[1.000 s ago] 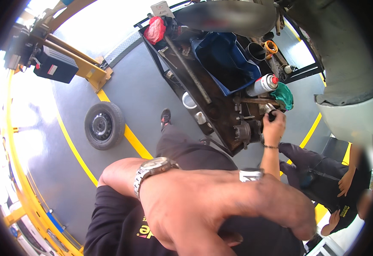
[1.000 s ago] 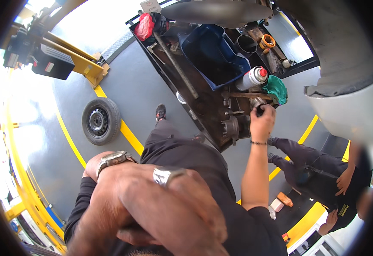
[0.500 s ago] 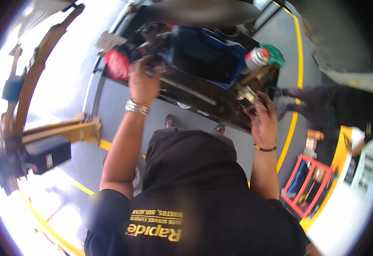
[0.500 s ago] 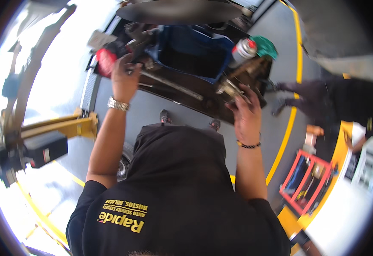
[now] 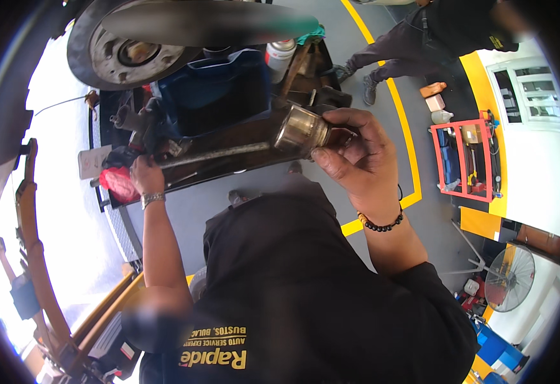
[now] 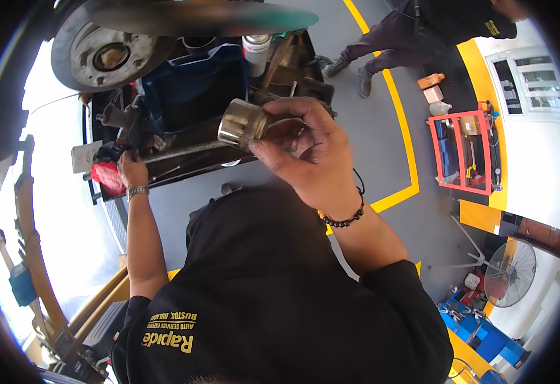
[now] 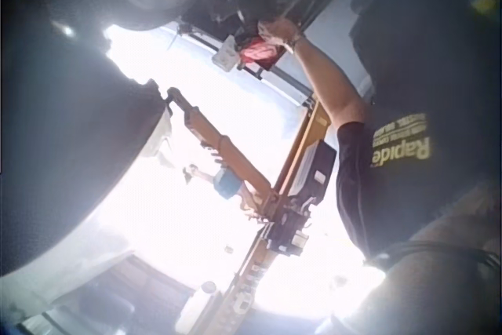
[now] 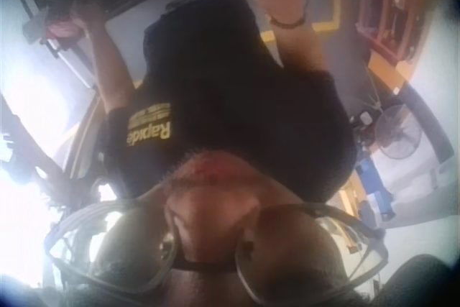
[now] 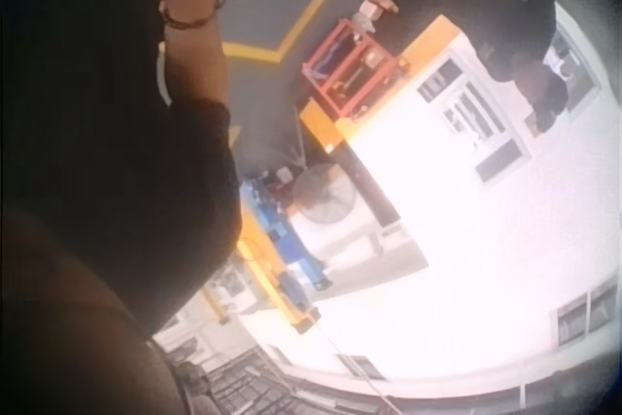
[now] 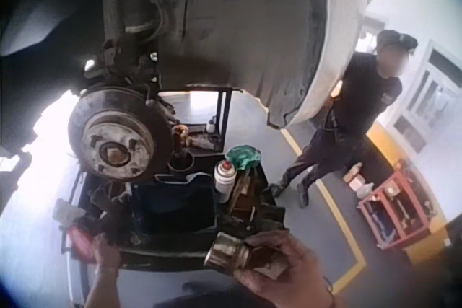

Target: The person cleans a brake caliper with a cloth, applies lubricant from a blue bottle, and installs brake pads into the caliper. The person then uses sandpaper to smooth a metal component and wipes it with a cloth.

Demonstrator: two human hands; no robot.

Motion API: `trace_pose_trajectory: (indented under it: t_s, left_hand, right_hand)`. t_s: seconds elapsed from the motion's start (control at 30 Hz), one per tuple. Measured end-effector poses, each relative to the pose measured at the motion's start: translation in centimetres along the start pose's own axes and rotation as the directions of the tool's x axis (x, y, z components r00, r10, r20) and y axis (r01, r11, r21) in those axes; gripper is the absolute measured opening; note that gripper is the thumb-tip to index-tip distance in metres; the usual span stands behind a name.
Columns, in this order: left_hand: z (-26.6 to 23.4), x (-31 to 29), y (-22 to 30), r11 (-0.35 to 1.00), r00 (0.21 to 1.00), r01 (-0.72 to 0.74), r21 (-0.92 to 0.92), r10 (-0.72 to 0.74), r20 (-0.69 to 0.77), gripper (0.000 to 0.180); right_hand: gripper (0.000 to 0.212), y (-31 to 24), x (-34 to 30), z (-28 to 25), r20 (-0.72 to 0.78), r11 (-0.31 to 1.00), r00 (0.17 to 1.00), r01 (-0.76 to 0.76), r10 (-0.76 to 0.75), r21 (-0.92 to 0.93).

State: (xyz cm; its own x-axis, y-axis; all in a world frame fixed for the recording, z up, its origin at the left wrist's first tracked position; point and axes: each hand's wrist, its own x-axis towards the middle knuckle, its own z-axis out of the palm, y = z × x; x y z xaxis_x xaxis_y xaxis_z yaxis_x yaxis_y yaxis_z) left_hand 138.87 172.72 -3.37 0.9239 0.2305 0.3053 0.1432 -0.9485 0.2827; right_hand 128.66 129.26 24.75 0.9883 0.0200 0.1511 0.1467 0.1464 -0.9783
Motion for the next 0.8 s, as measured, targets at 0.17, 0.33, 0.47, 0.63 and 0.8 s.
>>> trace_pose_trajectory:
  t_s: [0.17,0.33,0.47,0.63,0.8]
  left_hand:
    - [-0.1,0.0,0.0,0.992,0.999,0.044,-0.122,-0.043,0.009,0.014]
    - [0.4,-0.4,1.0,0.985,0.994,0.103,-0.135,-0.106,-0.017,0.016]
    - [-0.1,-0.7,2.4,0.983,0.99,0.125,-0.133,-0.132,-0.044,0.018]
    - [-3.2,-1.6,5.1,0.999,0.997,0.039,-0.02,-0.04,-0.069,0.018]
    - [-6.7,-3.8,9.5,0.973,0.967,0.219,-0.071,-0.226,-0.12,0.014]
  right_hand:
    - [0.046,-0.8,1.4,-1.9,0.049,0.966,0.987,0.158,-0.151,-0.203]
    - [0.038,0.1,2.9,-7.8,0.199,0.787,0.979,0.159,-0.047,-0.595]
    - [0.035,6.6,4.8,-12.1,0.066,0.907,0.931,-0.332,0.359,-0.259]
    - [0.028,11.3,4.8,-15.9,0.17,0.632,0.952,-0.032,0.256,-0.774]
    - [0.031,16.9,6.6,-12.7,0.572,0.378,0.82,0.541,-0.036,-0.752]
